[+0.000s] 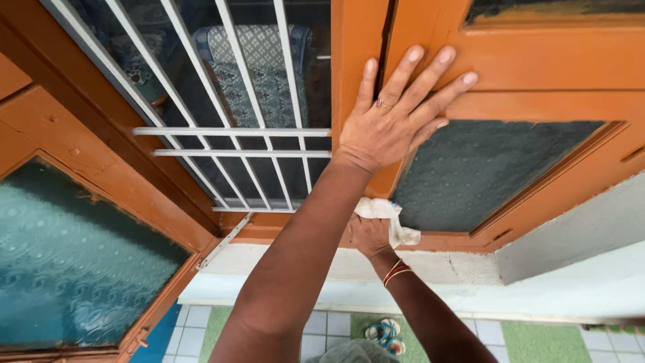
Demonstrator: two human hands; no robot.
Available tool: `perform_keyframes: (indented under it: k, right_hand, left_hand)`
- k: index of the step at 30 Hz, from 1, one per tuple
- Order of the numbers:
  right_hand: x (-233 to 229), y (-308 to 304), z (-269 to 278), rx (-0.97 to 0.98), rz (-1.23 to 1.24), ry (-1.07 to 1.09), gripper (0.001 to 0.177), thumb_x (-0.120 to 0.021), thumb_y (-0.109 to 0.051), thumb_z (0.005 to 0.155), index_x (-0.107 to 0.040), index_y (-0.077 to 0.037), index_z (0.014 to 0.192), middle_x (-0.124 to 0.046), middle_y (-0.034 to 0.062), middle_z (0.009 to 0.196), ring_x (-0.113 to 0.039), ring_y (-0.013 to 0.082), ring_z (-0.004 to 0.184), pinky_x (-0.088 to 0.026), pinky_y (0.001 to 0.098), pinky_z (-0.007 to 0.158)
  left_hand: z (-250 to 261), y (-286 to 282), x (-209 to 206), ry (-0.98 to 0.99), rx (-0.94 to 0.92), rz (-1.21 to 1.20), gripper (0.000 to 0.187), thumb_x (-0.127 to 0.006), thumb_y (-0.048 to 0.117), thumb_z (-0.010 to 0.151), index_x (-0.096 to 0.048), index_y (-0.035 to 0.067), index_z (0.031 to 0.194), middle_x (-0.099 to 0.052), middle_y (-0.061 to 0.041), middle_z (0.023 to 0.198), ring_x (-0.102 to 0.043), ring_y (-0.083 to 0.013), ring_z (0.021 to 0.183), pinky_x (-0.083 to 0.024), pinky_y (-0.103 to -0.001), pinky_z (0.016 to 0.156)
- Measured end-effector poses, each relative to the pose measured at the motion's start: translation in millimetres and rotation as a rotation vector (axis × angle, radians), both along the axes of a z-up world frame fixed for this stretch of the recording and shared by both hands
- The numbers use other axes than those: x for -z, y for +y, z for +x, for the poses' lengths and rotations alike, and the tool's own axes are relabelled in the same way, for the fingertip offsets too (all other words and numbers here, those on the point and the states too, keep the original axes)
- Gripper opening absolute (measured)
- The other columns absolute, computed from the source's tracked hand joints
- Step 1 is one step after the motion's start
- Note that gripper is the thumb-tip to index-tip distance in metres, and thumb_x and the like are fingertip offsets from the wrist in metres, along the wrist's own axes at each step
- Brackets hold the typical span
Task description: The person wipes the glass panes and wooden frames of a window using a white cloth, then rinses and wrings the cloth in a metal bucket of water.
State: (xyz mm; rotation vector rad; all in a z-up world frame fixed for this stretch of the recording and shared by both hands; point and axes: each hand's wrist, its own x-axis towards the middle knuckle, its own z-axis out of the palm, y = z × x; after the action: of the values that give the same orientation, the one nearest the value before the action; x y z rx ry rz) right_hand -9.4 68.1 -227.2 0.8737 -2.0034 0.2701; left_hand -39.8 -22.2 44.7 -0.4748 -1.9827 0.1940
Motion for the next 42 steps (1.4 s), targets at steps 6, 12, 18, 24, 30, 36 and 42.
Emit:
perform_keyframes:
  k: [6, 12, 18, 24, 30, 36, 42]
  right_hand:
    - [-35, -16, -21, -0.040, -0.120, 0.144, 0.041, -0.069, -0.029, 0.095, -0.069, -0.003, 0.127, -0.066, 0.0177, 0.130, -0.061, 0.0395, 0.122, -0.044, 0.0560, 0.105]
    - [-75, -30, -46, -0.127, -0.190, -0.024, 0.044, -0.065, -0.038, 0.094, -0.066, -0.010, 0.127, -0.067, 0.0104, 0.126, -0.060, 0.0296, 0.123, -0.040, 0.0571, 0.106]
    - [-88, -37, -21, -0.166, -0.154, -0.207, 0.052, -0.055, -0.041, 0.104, -0.046, -0.011, 0.145, -0.049, 0.0112, 0.144, -0.045, 0.0290, 0.138, -0.031, 0.0528, 0.117]
    - [-224, -55, -9, -0.563, -0.405, -0.395, 0.061, -0.046, -0.044, 0.115, -0.026, -0.011, 0.162, -0.031, 0.0120, 0.163, -0.030, 0.0285, 0.153, -0.022, 0.0484, 0.129]
    - [-289, -71, 3, 0.234, -0.032, -0.343, 0.069, -0.053, -0.048, 0.111, -0.021, -0.019, 0.165, -0.034, 0.0126, 0.164, -0.040, 0.0260, 0.147, -0.019, 0.0640, 0.124]
    - [-266, -57, 2, -0.001, -0.176, -0.191, 0.087, -0.062, -0.050, 0.098, -0.020, -0.007, 0.162, -0.036, 0.0342, 0.161, -0.034, 0.0456, 0.145, -0.030, 0.0676, 0.102]
    - [-228, -44, 1, -0.046, -0.195, 0.283, 0.073, -0.059, -0.037, 0.111, -0.016, -0.012, 0.165, -0.035, 0.0313, 0.161, -0.032, 0.0431, 0.155, -0.032, 0.0665, 0.120]
  left_hand:
    - [-3, -2, 12, 0.019, -0.003, -0.022, 0.071, -0.048, 0.050, 0.112, -0.002, 0.038, 0.165, 0.001, 0.000, 0.172, 0.002, -0.0290, 0.164, 0.015, -0.058, 0.129]
    - [0, 2, 5, 0.021, 0.022, 0.011, 0.075, -0.051, 0.050, 0.109, -0.002, 0.036, 0.164, 0.001, 0.001, 0.176, -0.001, -0.0275, 0.163, 0.011, -0.057, 0.130]
    - [25, 6, -20, -0.002, -0.002, 0.035, 0.074, -0.054, 0.049, 0.112, -0.008, 0.039, 0.168, -0.006, 0.002, 0.175, -0.004, -0.0251, 0.163, 0.006, -0.055, 0.132]
    - [95, -15, -69, -0.278, 0.082, 0.187, 0.060, -0.051, 0.063, 0.108, -0.038, 0.038, 0.161, -0.023, -0.003, 0.173, -0.012, -0.0309, 0.161, 0.003, -0.065, 0.127]
    - [127, -61, -100, 0.091, 0.020, 0.522, 0.059, -0.051, 0.064, 0.099, -0.055, 0.035, 0.151, -0.028, -0.001, 0.169, -0.014, -0.0333, 0.163, 0.003, -0.063, 0.128]
    - [116, -53, -101, -0.046, -0.030, 0.227, 0.052, -0.055, 0.057, 0.108, -0.054, 0.036, 0.156, -0.023, 0.000, 0.172, -0.010, -0.0347, 0.163, -0.004, -0.071, 0.131]
    - [106, -60, -104, -0.074, -0.057, 0.478, 0.059, -0.040, 0.060, 0.107, -0.049, 0.034, 0.160, -0.020, -0.004, 0.175, -0.006, -0.0343, 0.165, -0.003, -0.071, 0.132]
